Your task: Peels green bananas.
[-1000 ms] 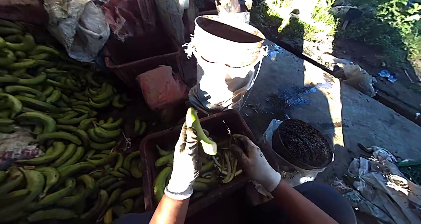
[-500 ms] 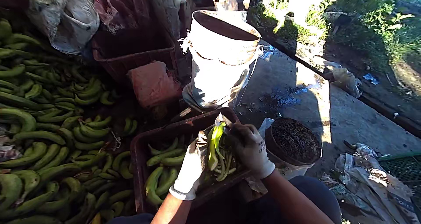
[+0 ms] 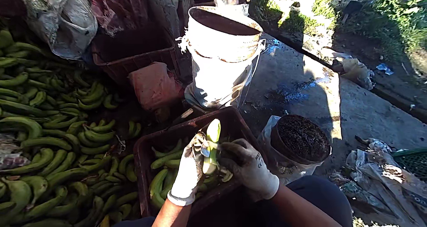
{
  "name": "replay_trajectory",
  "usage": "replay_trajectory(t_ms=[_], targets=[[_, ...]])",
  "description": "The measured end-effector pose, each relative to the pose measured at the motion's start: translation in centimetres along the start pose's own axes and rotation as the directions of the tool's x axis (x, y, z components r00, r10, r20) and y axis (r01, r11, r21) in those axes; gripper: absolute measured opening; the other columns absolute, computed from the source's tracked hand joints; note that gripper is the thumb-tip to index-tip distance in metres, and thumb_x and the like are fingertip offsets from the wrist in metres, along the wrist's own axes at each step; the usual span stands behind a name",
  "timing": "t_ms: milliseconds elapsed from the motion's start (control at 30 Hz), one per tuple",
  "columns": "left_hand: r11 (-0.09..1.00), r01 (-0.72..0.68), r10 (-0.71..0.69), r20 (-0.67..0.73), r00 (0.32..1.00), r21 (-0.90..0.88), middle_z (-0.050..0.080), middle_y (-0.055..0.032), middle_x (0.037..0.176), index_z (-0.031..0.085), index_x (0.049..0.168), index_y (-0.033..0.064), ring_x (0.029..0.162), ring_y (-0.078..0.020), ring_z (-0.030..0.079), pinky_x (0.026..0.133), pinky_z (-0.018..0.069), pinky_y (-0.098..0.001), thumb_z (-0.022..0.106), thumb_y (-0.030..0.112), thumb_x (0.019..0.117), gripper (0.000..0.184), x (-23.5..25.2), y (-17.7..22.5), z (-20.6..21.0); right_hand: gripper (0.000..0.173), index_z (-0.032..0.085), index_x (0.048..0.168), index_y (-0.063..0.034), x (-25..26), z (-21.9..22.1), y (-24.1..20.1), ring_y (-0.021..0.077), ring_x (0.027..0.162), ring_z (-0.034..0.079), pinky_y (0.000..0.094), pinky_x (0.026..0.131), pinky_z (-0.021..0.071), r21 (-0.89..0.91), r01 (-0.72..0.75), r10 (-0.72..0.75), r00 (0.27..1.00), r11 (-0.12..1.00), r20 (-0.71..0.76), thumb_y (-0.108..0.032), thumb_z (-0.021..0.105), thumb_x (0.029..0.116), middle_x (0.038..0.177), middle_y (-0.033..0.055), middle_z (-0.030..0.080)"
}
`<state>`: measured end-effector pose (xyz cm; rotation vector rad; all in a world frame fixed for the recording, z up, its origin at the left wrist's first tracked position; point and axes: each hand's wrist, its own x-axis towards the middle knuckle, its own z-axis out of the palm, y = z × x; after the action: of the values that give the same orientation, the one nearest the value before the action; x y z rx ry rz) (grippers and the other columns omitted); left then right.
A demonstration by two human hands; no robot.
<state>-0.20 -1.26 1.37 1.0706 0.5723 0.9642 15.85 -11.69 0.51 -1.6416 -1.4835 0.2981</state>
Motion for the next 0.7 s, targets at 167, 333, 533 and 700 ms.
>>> replay_trajectory(t_ms=[167, 333, 533, 700], targets=[[0.965, 0.256, -0.253, 0.055, 0.966, -0.050, 0.068, -0.0124, 0.097, 0.062, 0.126, 0.0050, 0.077, -0.0178, 0.067, 0.065, 0.0593, -0.0336, 0.034, 0.036, 0.1114, 0.044, 0.6, -0.9, 0.4, 0.043, 0.072, 0.128, -0.0220, 3.9, -2.6, 2.8, 0.0197, 0.104, 0.065, 0.0446, 0.088, 0.0575, -0.067, -0.271, 0.237, 0.919, 0.960, -0.315, -0.047, 0.071, 0.0931, 0.118, 0.0078, 0.067], [0.979, 0.182, -0.187, -0.047, 0.981, -0.097, 0.068, -0.0129, 0.099, 0.057, 0.135, 0.0057, 0.080, -0.0194, 0.068, 0.067, 0.0608, -0.0352, 0.039, 0.027, 0.1106, 0.037, 1.6, -0.2, 0.2, 0.049, 0.066, 0.130, -0.0120, 1.6, -3.2, 0.1, 0.0118, 0.105, 0.068, 0.0347, 0.090, 0.0599, 0.078, -0.223, 0.233, 0.959, 0.972, -0.161, -0.045, 0.072, 0.0936, 0.119, 0.0038, 0.069], [0.996, 0.069, -0.077, -0.139, 0.987, -0.062, 0.068, -0.0116, 0.105, 0.055, 0.134, 0.0011, 0.089, -0.0181, 0.069, 0.079, 0.0605, -0.0349, 0.036, 0.019, 0.1100, 0.035, 1.1, -0.1, -0.4, 0.041, 0.073, 0.122, -0.0168, -1.1, 0.2, -0.8, 0.0114, 0.106, 0.065, 0.0326, 0.092, 0.0572, 0.061, -0.026, 0.020, 0.995, 0.998, 0.098, -0.045, 0.074, 0.0924, 0.115, 0.0028, 0.068], [0.976, 0.191, -0.204, 0.139, 0.969, 0.102, 0.069, -0.0038, 0.101, 0.064, 0.125, 0.0059, 0.090, -0.0095, 0.067, 0.082, 0.0583, -0.0272, 0.047, 0.024, 0.1060, 0.031, 0.3, 1.1, -0.2, 0.035, 0.076, 0.119, -0.0189, 3.0, -1.6, 2.1, 0.0152, 0.104, 0.066, 0.0393, 0.090, 0.0580, 0.033, -0.145, 0.149, 0.978, 0.989, -0.143, -0.042, 0.074, 0.0922, 0.114, 0.0034, 0.069]])
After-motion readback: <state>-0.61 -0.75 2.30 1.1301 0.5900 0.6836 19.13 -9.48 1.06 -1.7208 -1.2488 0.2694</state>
